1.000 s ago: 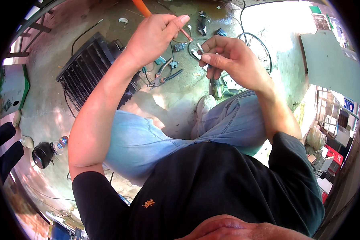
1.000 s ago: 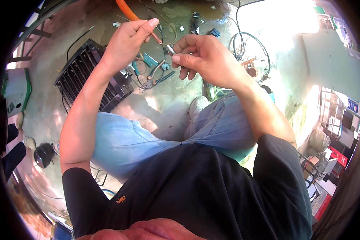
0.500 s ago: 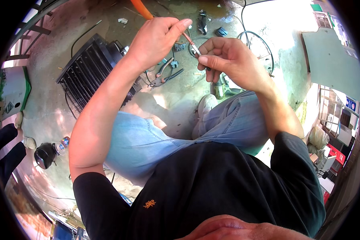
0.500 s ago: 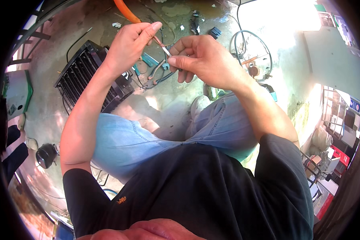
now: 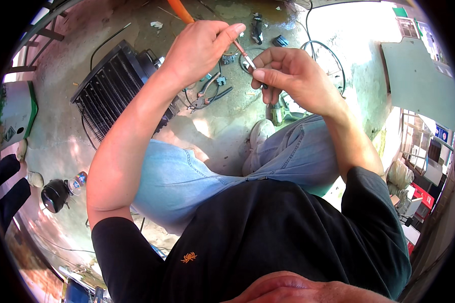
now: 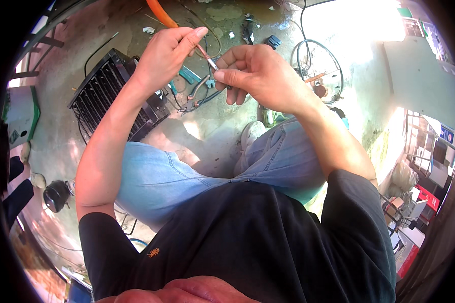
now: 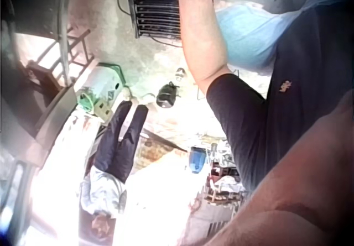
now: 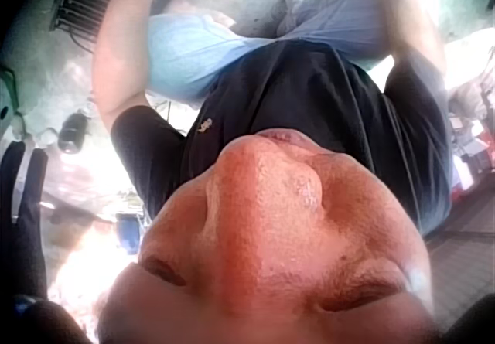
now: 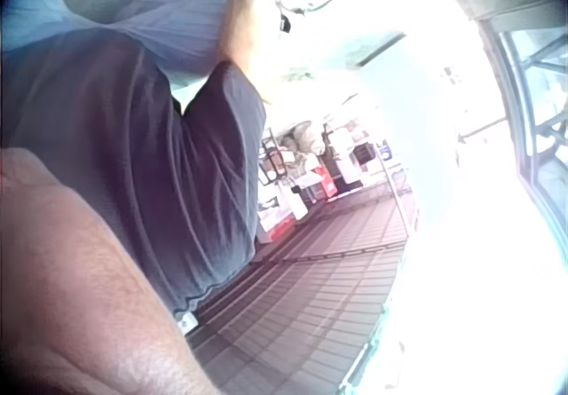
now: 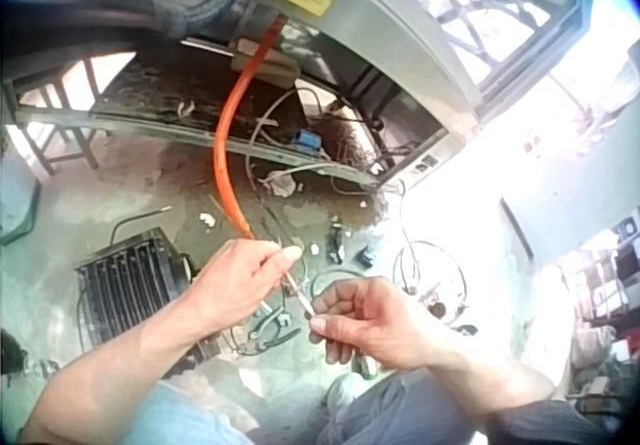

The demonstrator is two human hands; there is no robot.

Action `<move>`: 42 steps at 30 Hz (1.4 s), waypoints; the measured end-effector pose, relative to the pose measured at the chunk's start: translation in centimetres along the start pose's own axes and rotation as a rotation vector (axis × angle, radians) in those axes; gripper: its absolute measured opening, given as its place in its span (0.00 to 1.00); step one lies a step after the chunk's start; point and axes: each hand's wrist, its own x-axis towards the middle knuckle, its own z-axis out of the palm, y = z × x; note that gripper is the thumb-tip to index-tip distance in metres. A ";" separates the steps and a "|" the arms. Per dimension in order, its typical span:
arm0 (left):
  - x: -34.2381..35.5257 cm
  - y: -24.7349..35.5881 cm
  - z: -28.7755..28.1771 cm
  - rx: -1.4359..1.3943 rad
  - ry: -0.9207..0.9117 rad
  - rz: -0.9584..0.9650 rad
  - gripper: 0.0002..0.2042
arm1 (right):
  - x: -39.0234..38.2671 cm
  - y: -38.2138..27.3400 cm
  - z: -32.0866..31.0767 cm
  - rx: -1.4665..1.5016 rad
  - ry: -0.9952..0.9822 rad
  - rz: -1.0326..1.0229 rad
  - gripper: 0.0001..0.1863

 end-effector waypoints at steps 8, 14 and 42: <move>0.0 0.1 0.2 -0.022 0.024 0.002 0.24 | 0.0 -0.3 0.0 0.002 -0.002 0.012 0.11; -0.2 0.8 0.0 0.037 0.012 -0.005 0.24 | 0.0 0.0 0.2 0.111 -0.008 0.004 0.10; 0.1 -0.2 -1.0 -0.058 0.046 -0.046 0.26 | -1.2 0.6 2.3 -0.173 -0.164 0.070 0.12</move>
